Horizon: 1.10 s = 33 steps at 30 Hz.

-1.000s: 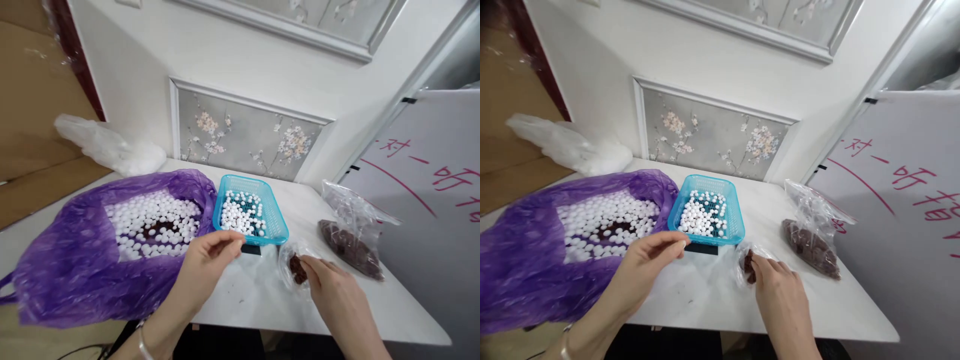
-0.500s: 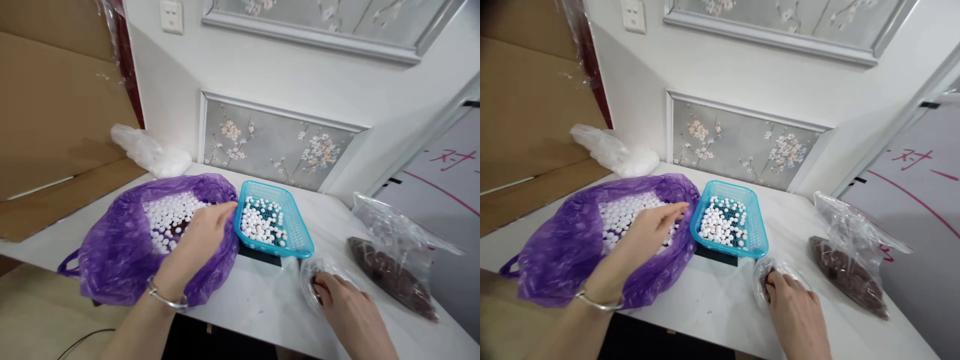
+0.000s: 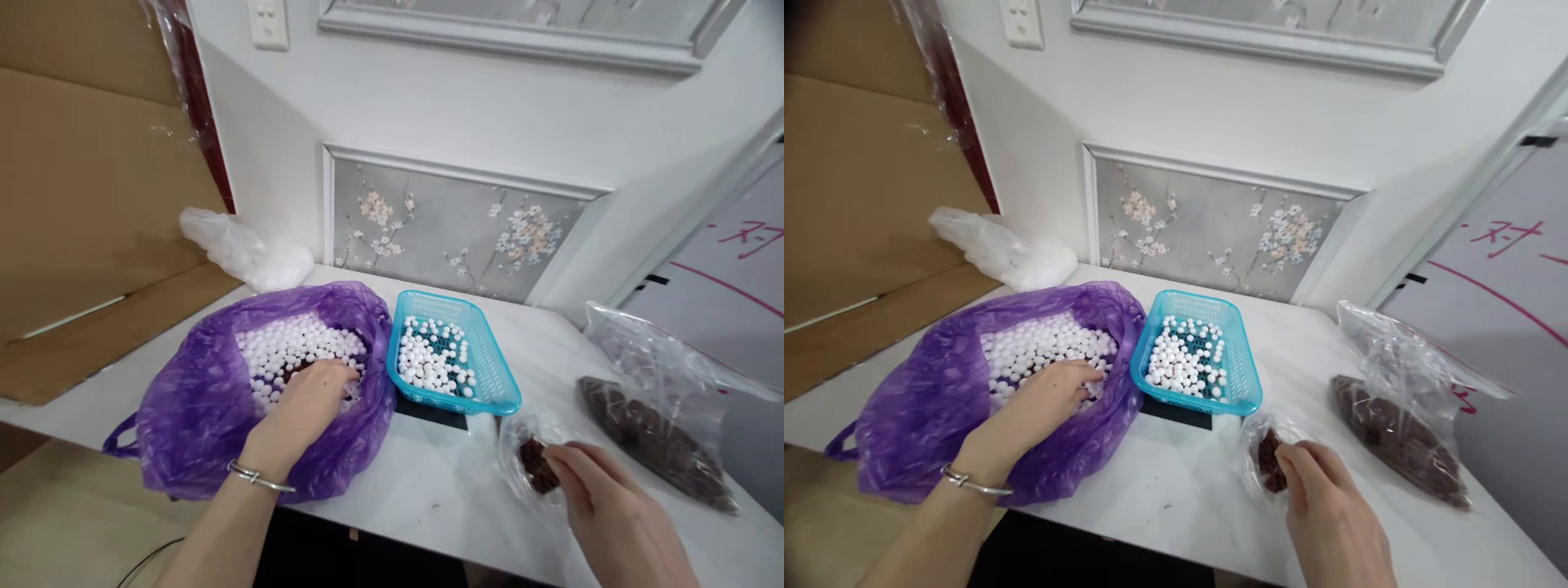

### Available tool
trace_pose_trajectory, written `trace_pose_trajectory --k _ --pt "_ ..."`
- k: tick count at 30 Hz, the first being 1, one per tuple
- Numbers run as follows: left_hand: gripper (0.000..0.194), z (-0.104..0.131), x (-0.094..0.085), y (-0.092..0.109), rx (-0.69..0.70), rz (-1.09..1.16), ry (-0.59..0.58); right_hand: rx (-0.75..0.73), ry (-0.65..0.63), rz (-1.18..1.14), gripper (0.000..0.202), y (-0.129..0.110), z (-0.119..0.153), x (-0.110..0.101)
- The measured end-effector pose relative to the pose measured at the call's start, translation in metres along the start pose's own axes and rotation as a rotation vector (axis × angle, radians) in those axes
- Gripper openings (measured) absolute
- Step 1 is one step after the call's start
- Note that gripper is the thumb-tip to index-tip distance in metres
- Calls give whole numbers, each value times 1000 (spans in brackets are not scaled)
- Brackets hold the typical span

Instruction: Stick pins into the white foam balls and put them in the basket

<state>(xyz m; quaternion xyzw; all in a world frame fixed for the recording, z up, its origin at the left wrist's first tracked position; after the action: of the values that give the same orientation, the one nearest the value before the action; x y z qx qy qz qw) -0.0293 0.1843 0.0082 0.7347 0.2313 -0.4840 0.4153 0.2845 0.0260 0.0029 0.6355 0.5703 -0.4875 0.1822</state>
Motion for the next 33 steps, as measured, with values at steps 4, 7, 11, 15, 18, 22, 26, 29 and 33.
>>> trace_pose_trajectory --k 4,7,11,15,18,22,26,29,33 --pt "28 -4 -2 3 1 73 8 62 11 -74 30 7 1 -5" --pt "25 -4 -13 6 -11 187 64 135 -80 -106 22 14 1 1" --pt "15 6 -23 27 -10 439 89 253 -121 -196 24 22 2 5" --pt "13 27 -5 55 -113 1226 4 479 -146 -404 33 34 11 12" --pt "12 39 21 74 -279 1753 -108 480 -113 -692 33 19 15 9" --pt "7 43 41 89 -334 1926 -197 351 -120 -1067 15 -27 21 -6" --pt "9 43 51 96 -336 1991 -215 328 -348 -1494 7 -84 33 -1" --pt "12 44 55 98 -300 1989 -219 389 -453 -1667 10 -112 41 9" --pt "9 43 56 100 -233 1955 -202 282 -459 -1711 9 -133 42 13"
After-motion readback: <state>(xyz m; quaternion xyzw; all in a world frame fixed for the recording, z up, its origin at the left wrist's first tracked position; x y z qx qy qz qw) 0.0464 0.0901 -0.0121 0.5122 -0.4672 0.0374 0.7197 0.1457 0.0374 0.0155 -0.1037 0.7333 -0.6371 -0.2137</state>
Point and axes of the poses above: each hand's wrist, its own z-axis away from the middle knuckle, its own x-axis out of the palm, y = z × x, the point moved 9 cm from there along -z, towards the middle knuckle, and after that the axes turned 6 degrees about x, right-handed, at the moved point
